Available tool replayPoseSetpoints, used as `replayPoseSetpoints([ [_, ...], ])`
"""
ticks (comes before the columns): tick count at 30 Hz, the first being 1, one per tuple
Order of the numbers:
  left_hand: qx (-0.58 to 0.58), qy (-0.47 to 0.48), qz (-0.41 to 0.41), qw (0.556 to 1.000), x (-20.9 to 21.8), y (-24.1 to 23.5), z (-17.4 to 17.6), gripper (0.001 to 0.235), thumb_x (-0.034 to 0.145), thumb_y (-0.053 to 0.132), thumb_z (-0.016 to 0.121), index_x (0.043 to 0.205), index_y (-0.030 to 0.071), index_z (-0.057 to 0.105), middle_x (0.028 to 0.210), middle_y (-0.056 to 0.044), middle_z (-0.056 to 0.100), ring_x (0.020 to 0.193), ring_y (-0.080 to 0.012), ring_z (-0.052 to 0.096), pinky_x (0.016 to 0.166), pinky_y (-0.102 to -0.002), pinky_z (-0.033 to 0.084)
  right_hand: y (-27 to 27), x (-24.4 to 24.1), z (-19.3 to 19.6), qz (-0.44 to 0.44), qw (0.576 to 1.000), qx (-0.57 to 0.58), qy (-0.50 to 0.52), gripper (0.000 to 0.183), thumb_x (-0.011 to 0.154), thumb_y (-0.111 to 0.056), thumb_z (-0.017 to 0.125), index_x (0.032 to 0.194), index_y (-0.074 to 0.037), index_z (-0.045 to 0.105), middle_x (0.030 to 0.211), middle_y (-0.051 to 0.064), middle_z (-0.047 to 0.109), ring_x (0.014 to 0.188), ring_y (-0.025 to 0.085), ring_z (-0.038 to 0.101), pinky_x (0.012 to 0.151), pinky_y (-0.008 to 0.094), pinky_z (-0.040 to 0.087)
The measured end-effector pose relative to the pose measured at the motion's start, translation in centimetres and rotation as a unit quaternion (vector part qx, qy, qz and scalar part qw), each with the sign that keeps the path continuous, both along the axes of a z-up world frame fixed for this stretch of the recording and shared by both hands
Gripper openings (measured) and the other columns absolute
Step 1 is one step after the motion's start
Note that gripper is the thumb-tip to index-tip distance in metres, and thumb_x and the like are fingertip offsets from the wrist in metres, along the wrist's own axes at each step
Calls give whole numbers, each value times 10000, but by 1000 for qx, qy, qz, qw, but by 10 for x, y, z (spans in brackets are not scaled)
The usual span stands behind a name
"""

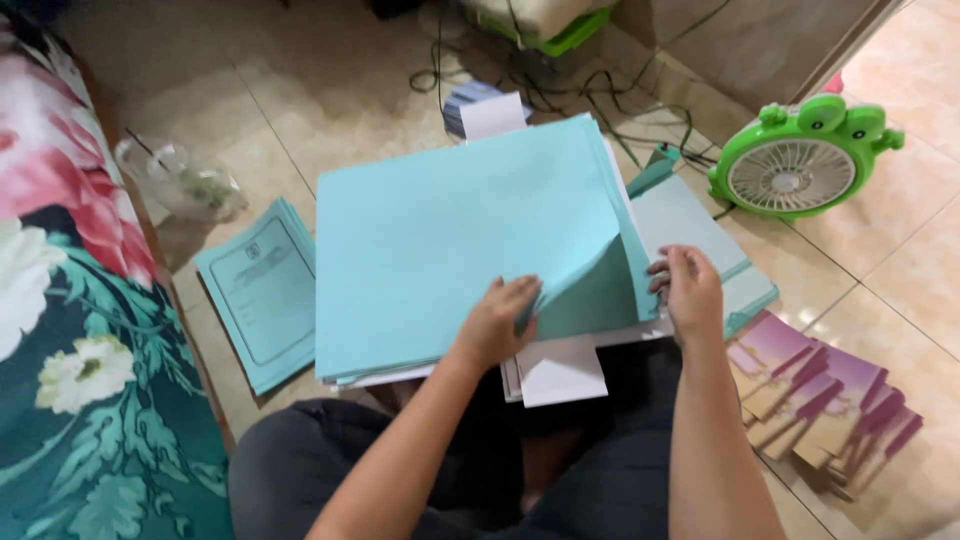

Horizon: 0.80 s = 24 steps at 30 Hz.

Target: The person is manually folding and stacking light blue paper folders on a tiled floor.

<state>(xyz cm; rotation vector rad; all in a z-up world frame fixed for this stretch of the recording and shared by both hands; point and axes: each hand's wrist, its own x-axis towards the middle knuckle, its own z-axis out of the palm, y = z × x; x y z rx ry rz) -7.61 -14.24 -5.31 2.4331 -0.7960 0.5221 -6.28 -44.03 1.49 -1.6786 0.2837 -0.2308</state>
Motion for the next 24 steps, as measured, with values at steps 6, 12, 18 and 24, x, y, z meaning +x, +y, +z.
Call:
replayPoseSetpoints([
  [6, 198, 27, -24, 979, -27, -4, 74, 814, 713, -122, 689, 1486, 59, 508, 1663, -179, 328, 1535, -434, 274, 1117, -627, 397, 15, -8, 10, 167, 945, 251, 125, 603, 1119, -479, 382, 1414, 28, 524, 955, 5, 556, 859, 219, 667, 788, 367, 580],
  [12, 286, 110, -8, 952, -45, 20, 76, 759, 805, -86, 696, 1515, 40, 458, 1651, -193, 331, 1548, -418, 219, 1154, -679, 267, 41, 10, -23, 185, 947, 217, 150, 421, 1073, -383, 477, 1343, -104, 639, 1054, 8, 641, 891, 184, 677, 700, 297, 563],
  [18, 279, 178, -34, 943, -48, 15, 72, 673, 900, 15, 478, 1565, 35, 374, 1654, -172, 331, 1541, -383, 260, 1173, -663, 257, 72, 19, -28, 192, 964, -163, 88, 492, 919, -163, 689, 1396, -60, 626, 1379, 142, 650, 1286, 291, 610, 1068, 436, 503],
  [24, 224, 110, -41, 968, -4, -3, 61, 572, 977, 488, 451, 1436, 173, 581, 1480, -115, 571, 1404, -316, 516, 1096, -564, 405, 79, 27, -17, 156, 975, -141, 79, 555, 1009, -359, 640, 1479, -76, 560, 1429, 105, 601, 1360, 248, 546, 1137, 395, 451],
])
